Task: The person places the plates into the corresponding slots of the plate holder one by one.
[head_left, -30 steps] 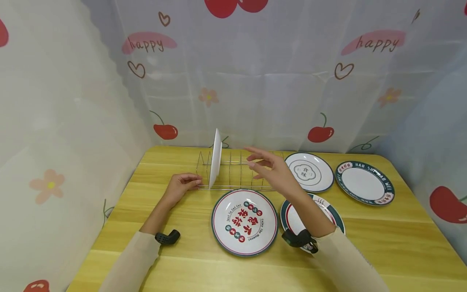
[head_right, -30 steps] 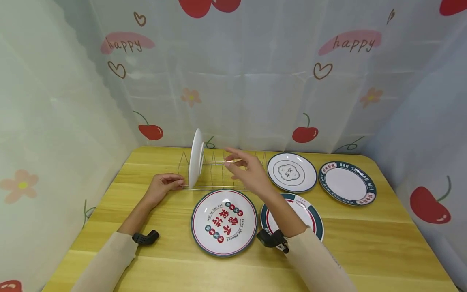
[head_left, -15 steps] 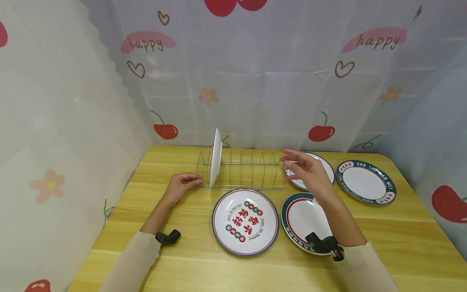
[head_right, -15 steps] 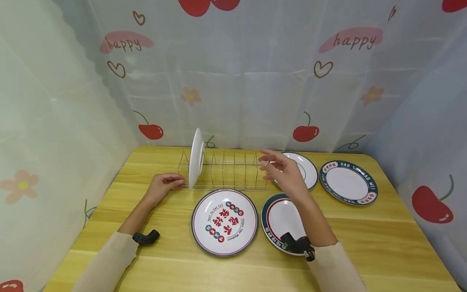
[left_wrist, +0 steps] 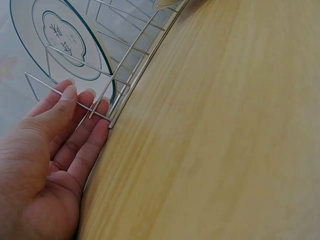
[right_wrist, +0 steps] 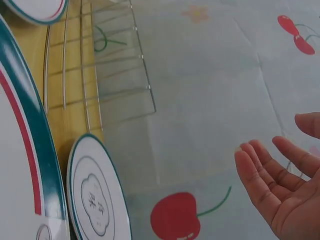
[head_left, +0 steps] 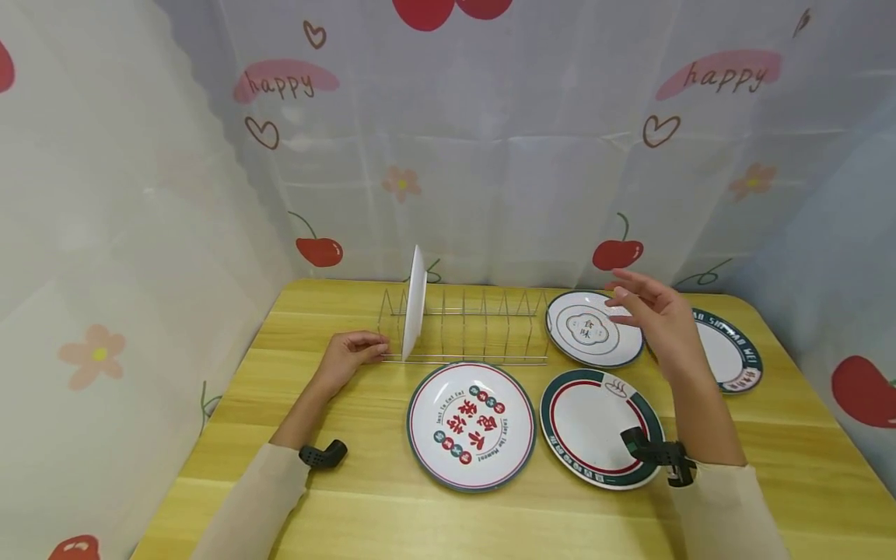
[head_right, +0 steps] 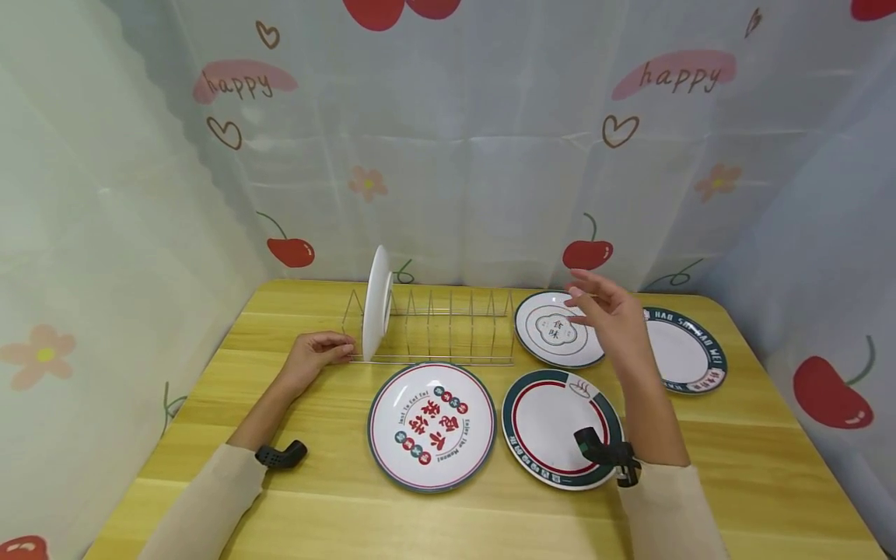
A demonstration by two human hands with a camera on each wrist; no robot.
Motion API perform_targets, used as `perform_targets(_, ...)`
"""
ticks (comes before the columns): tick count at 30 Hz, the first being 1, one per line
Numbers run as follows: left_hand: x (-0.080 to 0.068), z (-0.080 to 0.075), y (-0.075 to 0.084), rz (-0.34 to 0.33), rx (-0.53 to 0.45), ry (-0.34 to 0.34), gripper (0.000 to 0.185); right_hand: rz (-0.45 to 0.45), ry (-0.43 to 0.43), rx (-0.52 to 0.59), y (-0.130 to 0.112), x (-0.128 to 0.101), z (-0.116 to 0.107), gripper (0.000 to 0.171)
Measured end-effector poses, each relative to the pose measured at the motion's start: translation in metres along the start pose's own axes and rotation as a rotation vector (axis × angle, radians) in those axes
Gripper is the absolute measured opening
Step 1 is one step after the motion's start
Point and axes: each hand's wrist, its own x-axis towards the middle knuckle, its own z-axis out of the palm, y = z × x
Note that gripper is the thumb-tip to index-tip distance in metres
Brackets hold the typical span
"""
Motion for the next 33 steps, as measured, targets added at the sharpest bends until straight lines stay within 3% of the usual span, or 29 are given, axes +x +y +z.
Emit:
perform_targets(5, 0.000, 0.000, -0.001, 0.000, 0.009, 0.003, 0.022, 0.081, 0.093, -0.010, 0.016, 0.004, -0.026, 0.050)
perform_targets(12, 0.000, -0.003, -0.003, 0.028, 0.020, 0.006, 0.022, 0.120, 0.167, 0.168, 0.037, 0.011, -0.060, 0.050)
perform_targets(22, -0.001, 0.000, 0.000, -0.004, -0.027, -0.009, 0.020, 0.264, 0.288, 0.262, 0.060, 0.003, -0.098, 0.055)
perform_targets(29, -0.003, 0.004, 0.014, -0.023, -0.023, -0.010, 0.018, 0.415, 0.362, 0.182, 0.074, -0.001, -0.118, 0.060)
perform_targets(33, -0.002, 0.003, 0.011, -0.028, -0.026, 0.000, 0.019, 0.447, 0.398, 0.140, 0.081, -0.007, -0.128, 0.059)
